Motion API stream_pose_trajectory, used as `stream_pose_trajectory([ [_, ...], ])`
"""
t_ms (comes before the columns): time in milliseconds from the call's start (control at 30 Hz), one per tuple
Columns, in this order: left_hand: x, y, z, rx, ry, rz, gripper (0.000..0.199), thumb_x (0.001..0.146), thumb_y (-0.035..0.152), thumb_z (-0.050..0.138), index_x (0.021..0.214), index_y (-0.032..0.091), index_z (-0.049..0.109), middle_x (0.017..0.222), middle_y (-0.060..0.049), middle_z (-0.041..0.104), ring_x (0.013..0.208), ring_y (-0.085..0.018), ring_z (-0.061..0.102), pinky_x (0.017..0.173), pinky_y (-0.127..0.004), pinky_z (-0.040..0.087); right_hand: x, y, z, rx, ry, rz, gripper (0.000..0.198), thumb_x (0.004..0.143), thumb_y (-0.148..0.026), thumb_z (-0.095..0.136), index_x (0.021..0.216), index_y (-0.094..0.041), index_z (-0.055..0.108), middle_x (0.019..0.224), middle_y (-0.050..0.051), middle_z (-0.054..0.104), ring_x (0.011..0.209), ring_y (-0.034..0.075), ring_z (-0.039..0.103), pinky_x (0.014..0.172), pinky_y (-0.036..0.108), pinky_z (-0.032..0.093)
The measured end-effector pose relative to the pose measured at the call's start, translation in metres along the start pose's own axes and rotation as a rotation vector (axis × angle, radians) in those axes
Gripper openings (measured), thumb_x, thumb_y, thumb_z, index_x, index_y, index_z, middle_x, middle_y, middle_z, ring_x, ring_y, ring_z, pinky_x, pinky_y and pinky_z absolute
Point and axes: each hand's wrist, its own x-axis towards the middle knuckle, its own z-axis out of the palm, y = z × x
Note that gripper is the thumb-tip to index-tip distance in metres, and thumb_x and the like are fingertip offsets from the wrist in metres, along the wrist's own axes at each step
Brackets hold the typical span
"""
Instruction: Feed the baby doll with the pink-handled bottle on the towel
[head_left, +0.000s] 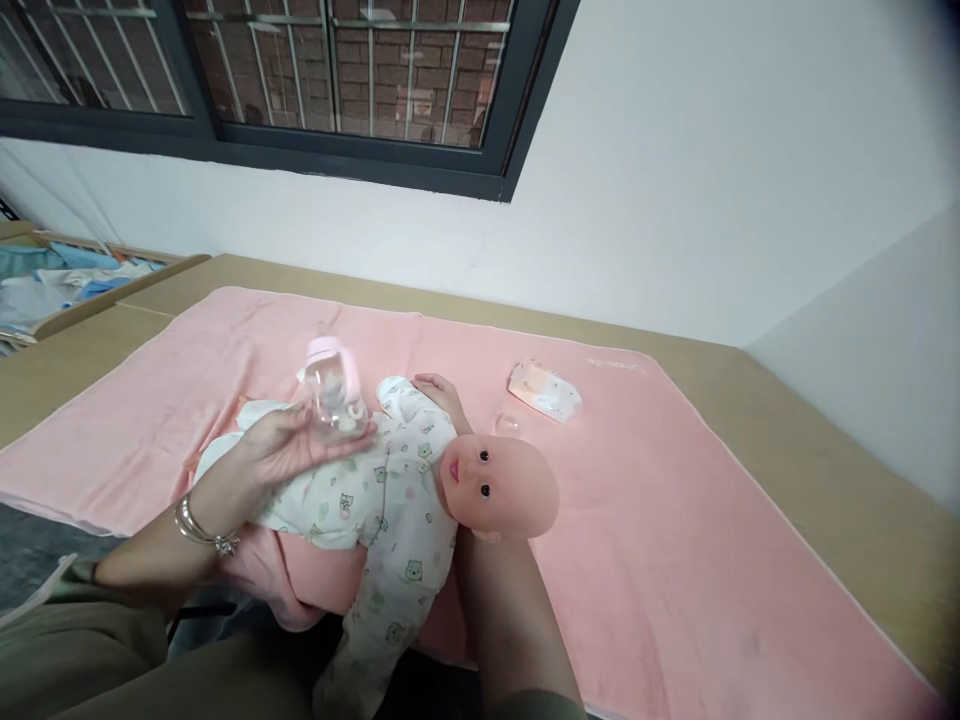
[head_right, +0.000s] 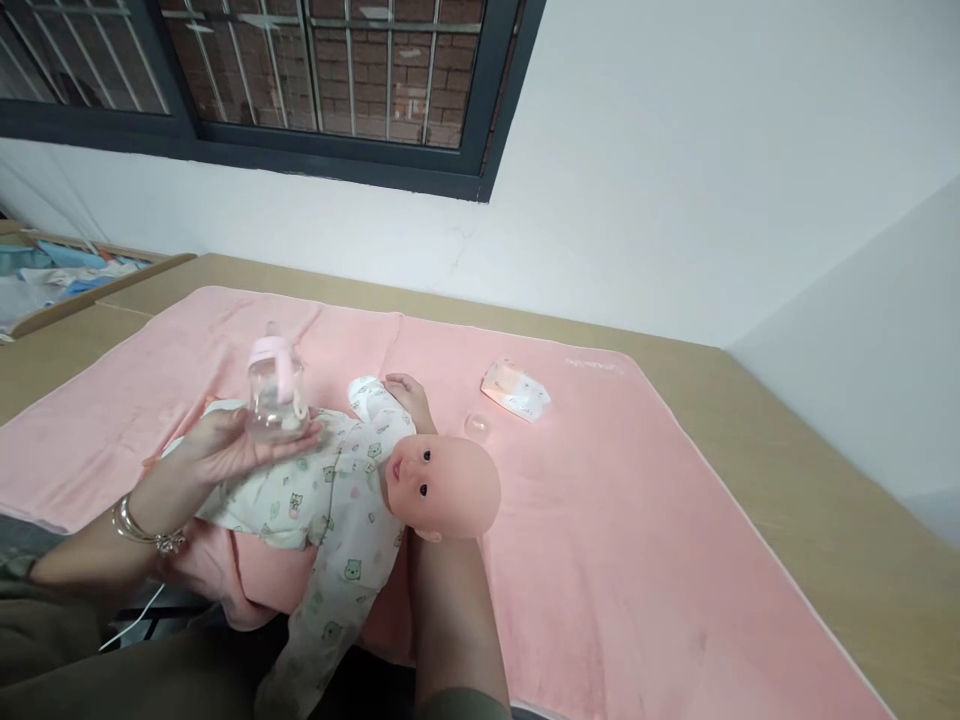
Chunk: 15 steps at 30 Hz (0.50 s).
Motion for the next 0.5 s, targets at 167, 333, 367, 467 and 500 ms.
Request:
stream_pose_trajectory([
  [167,0.047,0.028,-0.012,0.455,0.201,0.254,0.026,0.068,0.019,0.081,0.083,0.014,0.060,0.091,-0.008,0.071,0.093,-0.025,0.072,0.089,-0.041,0.059,0.000,-0.006,-0.008,0.054,-0.027,-0.102,0.038,0.046,-0.037,0.084,0.079,-0.037,0.065,0.080,0.004,0.061,0.123,0.036,0.055,0.091,0.049,0.054],
  [333,0.113,0.038,-0.050,0.815,0.430,0.300,0.032,0.054,0.016,0.087,0.061,0.014,0.056,0.059,0.002,0.057,0.063,-0.013,0.055,0.065,-0.027,0.046,-0.001,-0.016,-0.002,0.156,-0.132,-0.198,0.044,0.054,-0.052,0.079,0.093,-0.035,0.066,0.091,0.004,0.068,0.119,0.028,0.056,0.101,0.043,0.050],
  [367,0.124,0.038,-0.059,0.857,0.454,0.286,0.032,0.054,0.016,0.087,0.058,0.014,0.055,0.055,0.002,0.055,0.060,-0.012,0.052,0.063,-0.027,0.043,-0.003,-0.017,-0.001,0.158,-0.129,-0.189,0.043,0.057,-0.055,0.077,0.092,-0.034,0.066,0.090,0.004,0.068,0.118,0.028,0.056,0.101,0.044,0.050],
  [467,0.148,0.037,-0.079,0.978,0.482,0.240,0.028,0.061,0.018,0.087,0.060,0.012,0.059,0.058,0.002,0.058,0.060,-0.012,0.050,0.062,-0.026,0.040,-0.009,-0.021,0.000,0.156,-0.124,-0.174,0.039,0.060,-0.057,0.075,0.089,-0.033,0.065,0.085,0.004,0.068,0.116,0.028,0.056,0.100,0.047,0.050],
  [500,0.153,0.036,-0.085,1.014,0.478,0.225,0.026,0.066,0.020,0.086,0.064,0.012,0.061,0.062,0.001,0.061,0.062,-0.012,0.052,0.063,-0.026,0.041,-0.010,-0.022,0.000,0.153,-0.125,-0.169,0.038,0.061,-0.057,0.075,0.088,-0.033,0.065,0.083,0.005,0.067,0.116,0.029,0.056,0.100,0.047,0.050],
])
